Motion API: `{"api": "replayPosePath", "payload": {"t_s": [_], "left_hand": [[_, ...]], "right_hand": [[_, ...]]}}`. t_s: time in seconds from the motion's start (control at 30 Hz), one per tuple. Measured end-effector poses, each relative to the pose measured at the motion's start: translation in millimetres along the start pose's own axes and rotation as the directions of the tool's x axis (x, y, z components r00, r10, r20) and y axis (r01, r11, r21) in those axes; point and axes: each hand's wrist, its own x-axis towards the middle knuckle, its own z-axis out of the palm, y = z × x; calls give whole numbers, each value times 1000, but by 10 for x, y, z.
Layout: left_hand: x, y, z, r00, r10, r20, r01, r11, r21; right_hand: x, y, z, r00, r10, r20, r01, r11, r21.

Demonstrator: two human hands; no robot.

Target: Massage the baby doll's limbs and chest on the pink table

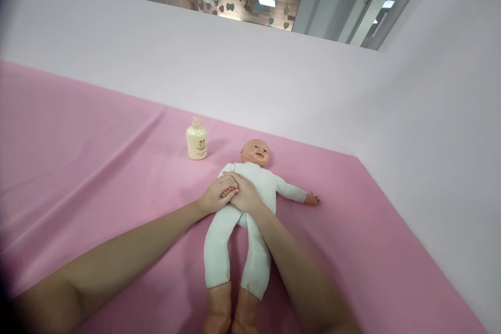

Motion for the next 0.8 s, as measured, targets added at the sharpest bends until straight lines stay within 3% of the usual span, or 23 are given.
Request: {"api": "replayPosePath", "payload": {"t_s": [0.27, 0.47, 0.63, 0.8], "left_hand": [[-6, -25, 9, 999, 32, 4, -32, 999, 32], [8, -4, -21, 995, -103, -6, 103, 994, -31], [26, 28, -65, 995, -97, 18, 99, 985, -140], [33, 52, -92, 991, -117, 68, 124, 986, -109]], "right_hand": [[2, 34, -1, 999, -37, 21, 37, 999, 5], [7, 30, -20, 999, -36, 21, 37, 999, -22], [22, 38, -6, 999, -40, 22, 40, 999, 9], [24, 44, -6, 999, -36, 36, 36, 999, 12]]}}
